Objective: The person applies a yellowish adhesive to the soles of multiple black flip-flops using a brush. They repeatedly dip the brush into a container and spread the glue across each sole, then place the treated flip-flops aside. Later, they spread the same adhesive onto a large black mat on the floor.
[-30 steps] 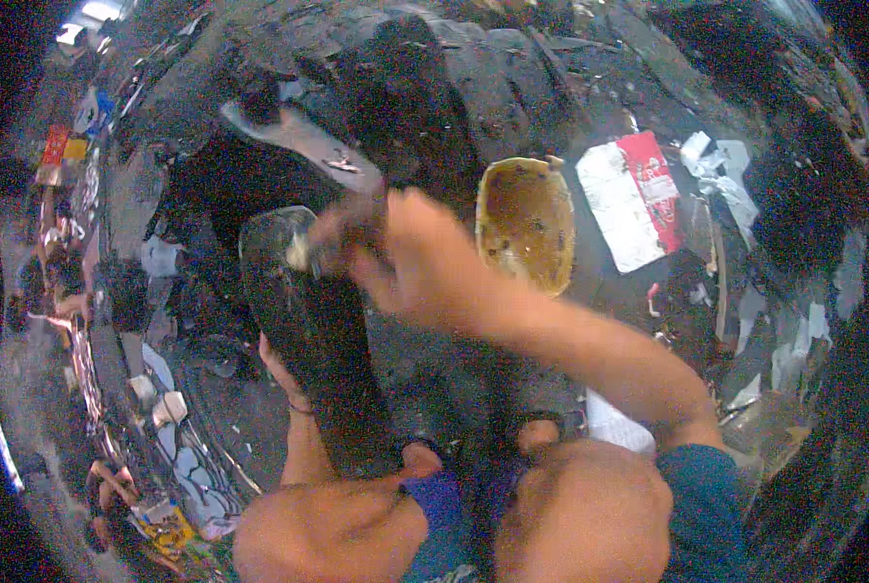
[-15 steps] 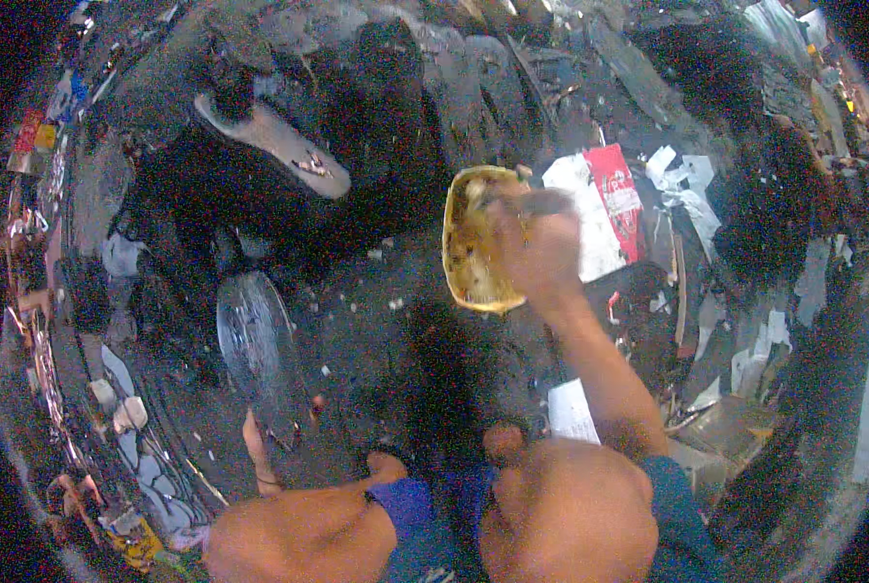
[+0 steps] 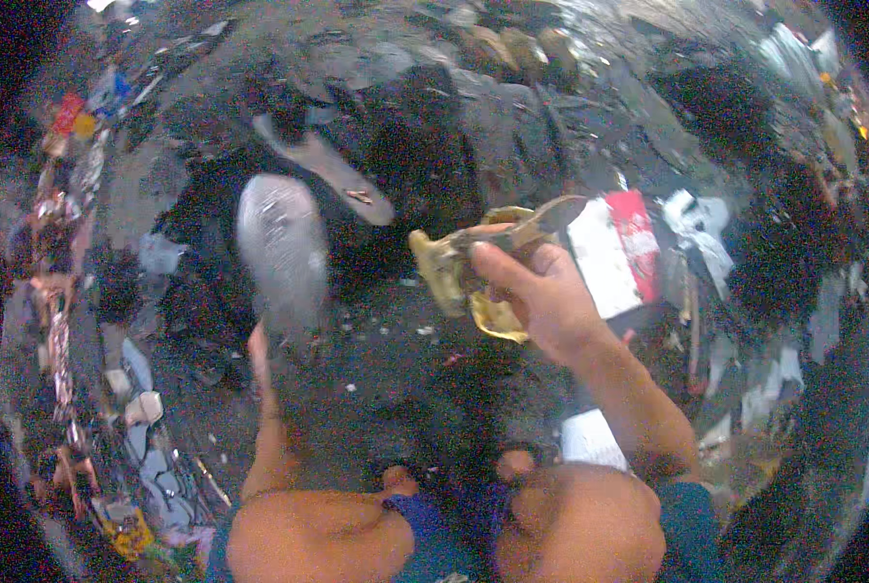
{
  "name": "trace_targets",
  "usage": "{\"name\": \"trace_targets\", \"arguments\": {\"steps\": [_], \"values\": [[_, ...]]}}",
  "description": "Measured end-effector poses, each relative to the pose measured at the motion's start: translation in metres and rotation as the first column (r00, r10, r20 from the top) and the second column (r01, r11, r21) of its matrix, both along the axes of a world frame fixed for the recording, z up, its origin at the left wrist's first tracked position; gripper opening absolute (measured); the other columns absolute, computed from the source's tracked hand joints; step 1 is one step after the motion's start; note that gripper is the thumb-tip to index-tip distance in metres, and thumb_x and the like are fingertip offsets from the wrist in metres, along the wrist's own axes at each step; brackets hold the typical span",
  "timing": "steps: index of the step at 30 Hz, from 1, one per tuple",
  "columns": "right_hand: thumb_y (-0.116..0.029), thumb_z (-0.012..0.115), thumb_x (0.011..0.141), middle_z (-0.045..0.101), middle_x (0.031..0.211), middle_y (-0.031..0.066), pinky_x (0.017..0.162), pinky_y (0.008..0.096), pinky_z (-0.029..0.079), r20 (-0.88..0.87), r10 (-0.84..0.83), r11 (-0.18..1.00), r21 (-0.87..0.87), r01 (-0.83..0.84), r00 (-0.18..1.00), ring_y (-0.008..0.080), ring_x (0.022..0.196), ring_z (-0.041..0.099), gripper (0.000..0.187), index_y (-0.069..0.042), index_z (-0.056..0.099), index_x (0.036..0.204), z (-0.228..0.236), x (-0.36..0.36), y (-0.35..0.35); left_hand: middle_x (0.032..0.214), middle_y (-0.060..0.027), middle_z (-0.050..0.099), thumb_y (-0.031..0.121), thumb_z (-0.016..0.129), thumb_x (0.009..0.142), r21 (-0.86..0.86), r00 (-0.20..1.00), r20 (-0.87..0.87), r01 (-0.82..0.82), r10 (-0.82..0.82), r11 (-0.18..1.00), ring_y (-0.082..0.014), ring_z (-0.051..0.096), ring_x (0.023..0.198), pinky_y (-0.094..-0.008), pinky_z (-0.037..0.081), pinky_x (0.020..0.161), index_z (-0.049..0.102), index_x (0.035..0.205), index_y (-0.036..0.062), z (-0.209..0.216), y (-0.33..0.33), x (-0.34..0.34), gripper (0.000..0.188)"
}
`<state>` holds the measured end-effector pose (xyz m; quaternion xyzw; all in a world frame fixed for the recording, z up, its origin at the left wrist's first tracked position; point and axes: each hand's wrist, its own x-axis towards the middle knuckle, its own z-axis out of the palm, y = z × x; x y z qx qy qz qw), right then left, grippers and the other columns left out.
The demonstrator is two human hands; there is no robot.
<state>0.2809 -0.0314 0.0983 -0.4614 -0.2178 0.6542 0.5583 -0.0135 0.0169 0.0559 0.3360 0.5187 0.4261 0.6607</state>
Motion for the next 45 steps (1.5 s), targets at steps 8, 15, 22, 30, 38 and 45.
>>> {"name": "trace_targets", "arguments": {"steps": [8,15,22,30,38,45], "values": [[-0.015,0.073,0.078,0.069,0.100,0.0103,0.083,0.0407,0.047,0.738,-0.333,0.673,0.622,-0.400,0.586,0.0308,0.097,0.063,0.026,-0.015,0.071,0.104,-0.004,-0.064,0.064,0.108,-0.0113,0.067,0.033,0.041,0.100,-0.003,0.697,0.714,0.090,-0.061,0.996,-0.0220,0.066,0.091,-0.0358,0.056,0.079,0.058,0.123,0.0007,-0.007,0.001,0.049,0.043],[-0.012,0.072,0.075,0.069,0.105,0.0058,0.080,0.0361,0.047,0.784,-0.253,0.496,0.608,-0.620,0.567,0.0231,0.093,0.066,0.039,-0.011,0.068,0.113,0.015,-0.064,0.007,0.114,-0.0125,0.064,0.045,0.043,0.098,0.011,0.915,0.379,-0.153,0.137,0.988,-0.0278,0.065,0.097,-0.0409,0.055,0.085,0.058,0.122,0.0051,-0.028,0.024,-0.001,0.050],[-0.017,0.066,0.078,0.063,0.096,0.0039,0.079,0.0388,0.045,0.769,-0.164,0.378,0.628,-0.681,0.618,0.0243,0.089,0.061,0.044,-0.016,0.062,0.122,0.015,-0.097,-0.030,0.106,-0.0069,0.066,0.039,0.044,0.101,-0.012,0.896,0.425,-0.139,0.131,0.990,-0.0192,0.065,0.091,-0.0345,0.057,0.074,0.060,0.119,0.0054,0.001,0.028,0.023,0.042],[-0.020,0.064,0.077,0.057,0.088,-0.0002,0.072,0.0354,0.049,0.750,-0.512,0.357,0.629,-0.690,0.419,0.0173,0.081,0.058,0.029,-0.014,0.066,0.105,0.022,-0.092,-0.019,0.114,-0.0076,0.065,0.022,0.033,0.104,-0.055,0.880,0.474,-0.005,0.031,0.998,-0.0196,0.066,0.097,-0.0375,0.055,0.088,0.050,0.133,0.0119,0.006,0.034,0.055,0.035],[-0.024,0.070,0.072,0.066,0.091,-0.0006,0.072,0.0367,0.043,0.741,-0.382,0.475,0.670,-0.571,0.552,0.0204,0.079,0.062,0.043,-0.015,0.068,0.114,0.014,-0.081,0.031,0.124,-0.0047,0.064,0.024,0.047,0.099,0.144,0.995,0.077,-0.069,0.058,0.987,-0.0128,0.060,0.108,-0.0268,0.047,0.095,0.058,0.131,0.0018,0.008,0.009,0.057,0.040],[-0.013,0.067,0.085,0.068,0.097,0.0073,0.079,0.0370,0.041,0.909,-0.106,0.614,0.378,-0.693,0.403,0.0242,0.089,0.060,0.016,-0.007,0.068,0.100,0.005,-0.086,-0.013,0.112,-0.0143,0.069,0.030,0.042,0.100,0.071,0.605,0.792,-0.225,0.082,0.972,-0.0266,0.069,0.094,-0.0388,0.057,0.088,0.060,0.121,0.0023,0.044,0.038,-0.039,0.039]]}}
